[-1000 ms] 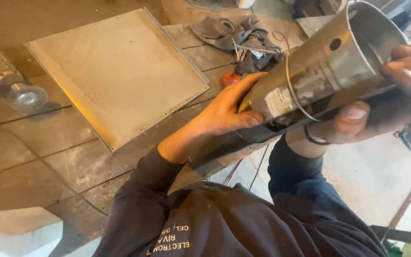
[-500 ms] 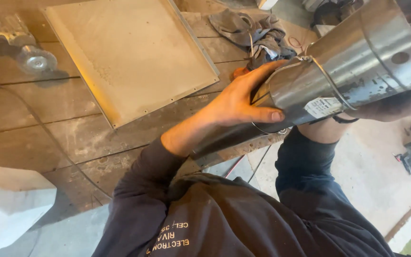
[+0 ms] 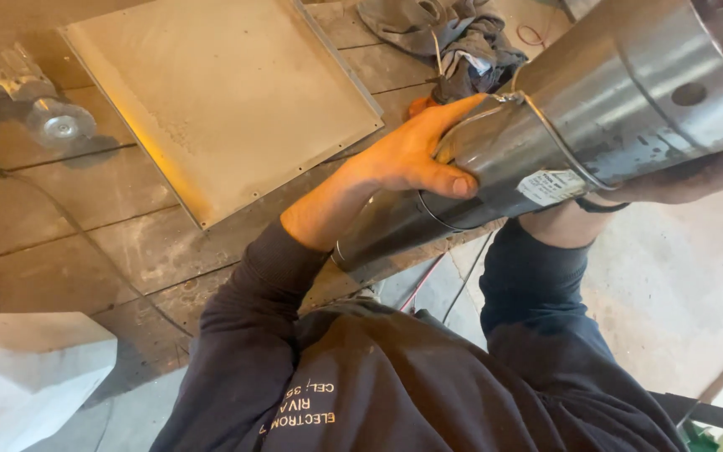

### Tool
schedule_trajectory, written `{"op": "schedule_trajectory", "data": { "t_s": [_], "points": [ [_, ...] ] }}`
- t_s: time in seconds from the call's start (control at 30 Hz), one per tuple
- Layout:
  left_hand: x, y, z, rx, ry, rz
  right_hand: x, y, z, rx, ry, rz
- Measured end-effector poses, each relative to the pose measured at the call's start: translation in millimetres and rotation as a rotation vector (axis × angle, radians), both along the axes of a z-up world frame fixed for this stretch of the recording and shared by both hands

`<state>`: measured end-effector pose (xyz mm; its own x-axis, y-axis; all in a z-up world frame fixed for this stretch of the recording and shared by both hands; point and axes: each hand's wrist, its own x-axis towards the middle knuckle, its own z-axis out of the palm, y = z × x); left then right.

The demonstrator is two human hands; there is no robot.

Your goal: The recorder assembles a submersible pump by sliding a metal sleeve over the motor, securing it with wire using pliers, and then placing the assembly into a hydraulic press.

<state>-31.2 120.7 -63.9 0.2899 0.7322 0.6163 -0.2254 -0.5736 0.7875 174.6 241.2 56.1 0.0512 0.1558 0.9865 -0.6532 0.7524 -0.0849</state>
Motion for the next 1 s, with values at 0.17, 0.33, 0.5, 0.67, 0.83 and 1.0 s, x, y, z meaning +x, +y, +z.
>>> {"op": "schedule_trajectory", "data": {
  "t_s": [0.17, 0.33, 0.5, 0.67, 0.83, 1.0],
  "points": [
    [-9.7, 4.5, -11.1, -0.032, -0.153, -0.050, 12.3, 14.7, -22.9, -0.023, 0.028, -0.061],
    [-12.8, 0.8, -18.0, 0.044, -0.015, 0.074, 12.8, 11.6, -11.7, -0.033, 0.049, -0.110],
    [-12.9, 8.7, -26.3, 0.000, -0.124, -0.071, 17.7, 12.0, -25.7, -0.044, 0.061, -0.125],
    [-14.7, 11.6, -32.7, -0.136, -0.246, -0.197, 5.5, 21.1, -35.8, -0.044, 0.075, -0.139],
    [-13.9, 12.4, -26.2, -0.121, -0.253, -0.241, 17.7, 23.0, -51.9, -0.047, 0.111, -0.235],
    [-30.4, 55.3, -69.0, -0.235, -0.194, -0.378, 21.1, 14.4, -66.2, -0.091, 0.042, -0.429]
  ]
}}
